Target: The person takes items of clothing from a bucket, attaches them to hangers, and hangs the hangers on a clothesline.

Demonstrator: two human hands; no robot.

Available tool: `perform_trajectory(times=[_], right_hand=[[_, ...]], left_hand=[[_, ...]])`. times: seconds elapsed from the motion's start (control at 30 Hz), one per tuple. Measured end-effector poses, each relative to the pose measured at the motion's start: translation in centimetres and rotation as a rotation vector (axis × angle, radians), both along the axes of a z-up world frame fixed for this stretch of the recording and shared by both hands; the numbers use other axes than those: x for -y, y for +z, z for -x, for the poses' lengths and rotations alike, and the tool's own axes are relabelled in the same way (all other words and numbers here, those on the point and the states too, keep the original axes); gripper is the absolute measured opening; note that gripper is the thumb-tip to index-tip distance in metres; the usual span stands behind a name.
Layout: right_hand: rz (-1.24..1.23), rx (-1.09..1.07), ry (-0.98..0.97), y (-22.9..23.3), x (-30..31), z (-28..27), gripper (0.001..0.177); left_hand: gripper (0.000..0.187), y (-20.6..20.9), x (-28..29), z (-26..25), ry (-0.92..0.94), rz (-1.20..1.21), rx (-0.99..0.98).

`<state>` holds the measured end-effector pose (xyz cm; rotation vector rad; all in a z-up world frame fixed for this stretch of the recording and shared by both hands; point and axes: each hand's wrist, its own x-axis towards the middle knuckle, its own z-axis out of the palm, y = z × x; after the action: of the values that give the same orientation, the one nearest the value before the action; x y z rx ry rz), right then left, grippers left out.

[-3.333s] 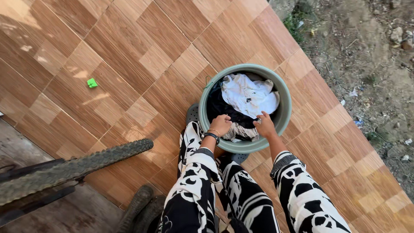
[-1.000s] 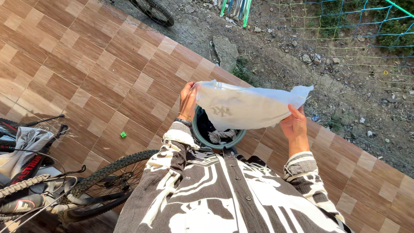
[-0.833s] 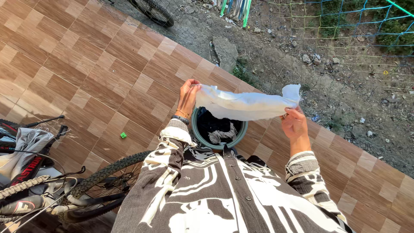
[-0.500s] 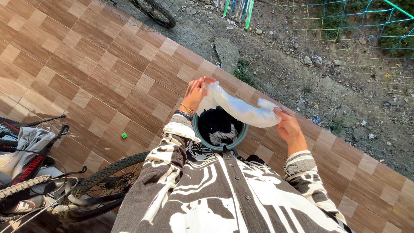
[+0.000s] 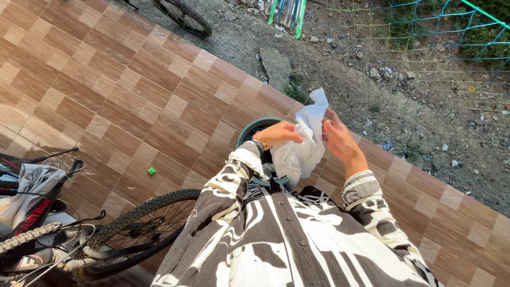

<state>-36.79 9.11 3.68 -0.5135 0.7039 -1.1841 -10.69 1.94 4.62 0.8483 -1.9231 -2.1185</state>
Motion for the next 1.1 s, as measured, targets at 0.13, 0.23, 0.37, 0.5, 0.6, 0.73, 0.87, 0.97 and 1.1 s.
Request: perform_trajectory(times=[0.13,0.23,0.37,0.5,0.6,0.73,0.87,0.97,1.1], right_hand=[[-0.317,-0.431,0.303,-5.8,-1.3,1.2,0.074],[-0.527,-0.723,0.339,-10.0,-2.9,0.5,0.064],[-0.484,-0.509,0.371,-7.9,-3.2,-0.6,0.047],[-0.511,-0.019,0.09,-2.5,-1.5,-3.2,0.039],[-0.395,0.263,0.064,0.2,0.0,-5.1,0.036],[-0.404,0.255,0.05,2.6,2.1,-6.3,0.028],[-0.403,0.284,0.009,2.1,2.6,-6.2,0.019],[-0.366,0.342,-0.028,0.7,2.8,-4.9,0.015],[-0.381,0.207,-0.163,2.0,2.3,-4.1,0.022]], left_hand=[[0.028,-0.4,1.7,-1.5,0.261,-0.694,-0.407],[0.025,-5.0,3.3,-3.4,0.458,-0.755,-0.521],[0.039,-10.4,5.7,-6.6,0.467,-0.061,-0.253],[0.066,-7.5,3.3,-6.6,0.376,0.208,0.17],[0.1,-0.8,-1.7,-5.8,0.165,0.173,0.354],[0.12,2.5,-6.8,-3.4,0.146,0.357,0.139],[0.111,2.7,-8.6,-2.0,0.473,0.583,0.054],[0.05,1.9,-8.5,-1.4,0.682,0.356,-0.065],[0.02,0.9,-6.8,-2.2,0.802,0.318,0.016]])
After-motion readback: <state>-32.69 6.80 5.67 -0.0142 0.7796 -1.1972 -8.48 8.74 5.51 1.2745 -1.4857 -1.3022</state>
